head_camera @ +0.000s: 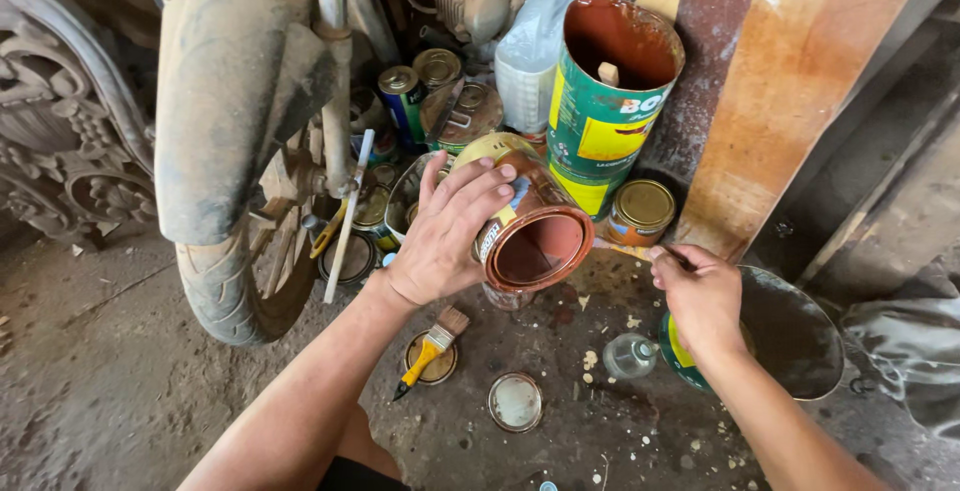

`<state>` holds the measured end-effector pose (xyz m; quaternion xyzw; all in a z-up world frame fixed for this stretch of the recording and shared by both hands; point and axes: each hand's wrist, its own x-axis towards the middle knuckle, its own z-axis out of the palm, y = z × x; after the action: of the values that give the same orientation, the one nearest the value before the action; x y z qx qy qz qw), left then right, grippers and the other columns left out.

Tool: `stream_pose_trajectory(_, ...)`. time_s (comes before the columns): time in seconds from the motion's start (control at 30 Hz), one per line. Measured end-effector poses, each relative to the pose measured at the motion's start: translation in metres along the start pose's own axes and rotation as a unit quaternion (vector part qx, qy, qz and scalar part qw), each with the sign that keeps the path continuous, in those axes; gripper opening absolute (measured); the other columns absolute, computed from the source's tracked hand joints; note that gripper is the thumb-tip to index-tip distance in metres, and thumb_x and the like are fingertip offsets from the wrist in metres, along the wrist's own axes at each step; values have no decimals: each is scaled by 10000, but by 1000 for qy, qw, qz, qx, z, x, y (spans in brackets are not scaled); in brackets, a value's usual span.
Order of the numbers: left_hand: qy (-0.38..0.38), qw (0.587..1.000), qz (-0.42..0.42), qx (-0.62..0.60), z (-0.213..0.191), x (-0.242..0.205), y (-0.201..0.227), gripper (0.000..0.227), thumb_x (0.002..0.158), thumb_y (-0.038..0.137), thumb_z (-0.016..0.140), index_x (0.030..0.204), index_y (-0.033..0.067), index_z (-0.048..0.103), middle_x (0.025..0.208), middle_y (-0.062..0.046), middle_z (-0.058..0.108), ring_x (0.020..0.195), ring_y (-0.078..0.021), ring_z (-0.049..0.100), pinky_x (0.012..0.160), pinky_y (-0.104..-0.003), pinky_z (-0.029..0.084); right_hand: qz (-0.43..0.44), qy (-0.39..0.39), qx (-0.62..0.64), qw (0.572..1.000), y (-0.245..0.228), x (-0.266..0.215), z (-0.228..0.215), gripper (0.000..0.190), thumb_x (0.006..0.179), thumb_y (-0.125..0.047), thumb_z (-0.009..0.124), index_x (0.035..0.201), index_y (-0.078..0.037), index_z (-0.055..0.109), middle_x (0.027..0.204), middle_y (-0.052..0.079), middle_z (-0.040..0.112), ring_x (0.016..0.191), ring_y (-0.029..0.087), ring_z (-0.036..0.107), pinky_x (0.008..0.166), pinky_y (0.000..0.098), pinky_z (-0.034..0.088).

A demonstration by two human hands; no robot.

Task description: The person opens a can of paint and pours a liquid from a clear bottle into it, stirring the mixture with a brush. They then rearrange and organize various cans and containers on the workshop floor.

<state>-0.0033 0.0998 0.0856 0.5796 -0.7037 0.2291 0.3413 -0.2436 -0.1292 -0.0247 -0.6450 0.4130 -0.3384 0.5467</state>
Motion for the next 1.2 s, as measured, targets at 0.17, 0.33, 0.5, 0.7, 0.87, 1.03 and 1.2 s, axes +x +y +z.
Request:
stream_pose_trajectory(0.17, -2, 1000, -22, -1, 3, -6, -4, 972, 699, 304, 967, 1465, 94, 408, 1540, -104, 490, 1452, -343, 454, 1263, -624, 215, -7, 1, -3, 1000, -2, 0, 2, 177, 926, -119, 746, 1011, 36, 756, 782, 56, 709, 658, 87, 614, 616, 232, 498)
stream_pose_trajectory(0.33, 29, 995, -79, -56, 13, -13, -8, 1052, 640, 318, 991, 1474, 95, 390, 1525, -118, 483, 1464, -347, 449, 1274, -598, 246, 12, -1, 35, 999, -3, 2, -3, 165, 927, -103, 733, 1020, 31, 756, 800, 52, 707, 651, 93, 601, 609, 240, 493)
stream_pose_trajectory(0.5, 29, 989, -102, -105, 17, -17, -12, 1097, 612, 318, 1003, 1479, 93, 368, 1527, -143, 462, 1480, -360, 427, 1271, -596, 237, 13, -3, 41, 999, -5, 1, -5, 167, 937, -110, 730, 1011, 39, 747, 801, 59, 698, 650, 100, 601, 611, 244, 495)
stream_pose_trajectory(0.7, 17, 992, -76, -102, 17, -18, -11, 1052, 653, 272, 1003, 1483, 118, 374, 1558, -129, 471, 1504, -348, 427, 1303, -577, 224, 14, -8, 39, 999, -8, 0, -1, 167, 945, -115, 733, 1013, 37, 746, 802, 53, 698, 656, 96, 599, 617, 239, 494)
stream_pose_trajectory(0.87, -4, 993, -84, -82, 17, -16, -12, 1056, 626, 271, 1000, 1474, 109, 391, 1538, -148, 496, 1498, -359, 433, 1293, -596, 231, 8, -10, 49, 999, -6, -1, 2, 148, 950, -94, 724, 1024, 29, 759, 824, 64, 705, 668, 102, 607, 619, 238, 489)
stream_pose_trajectory(1.03, 43, 976, -194, -85, 24, -13, -16, 1046, 566, 336, 1028, 1403, 105, 444, 1435, -151, 548, 1398, -348, 517, 1215, -504, 366, 93, -78, 57, 991, 31, -13, 34, 158, 918, -92, 701, 1047, -12, 744, 845, 100, 758, 694, 146, 707, 610, 265, 527)
stream_pose_trajectory(1.2, 64, 959, -257, -104, 28, -18, -17, 1099, 580, 328, 1022, 1455, 51, 418, 1452, -185, 524, 1386, -379, 513, 1183, -460, 419, 155, -145, 213, 954, 98, -25, 91, 113, 974, -71, 625, 1043, 9, 664, 888, 137, 749, 707, 193, 716, 686, 353, 624)
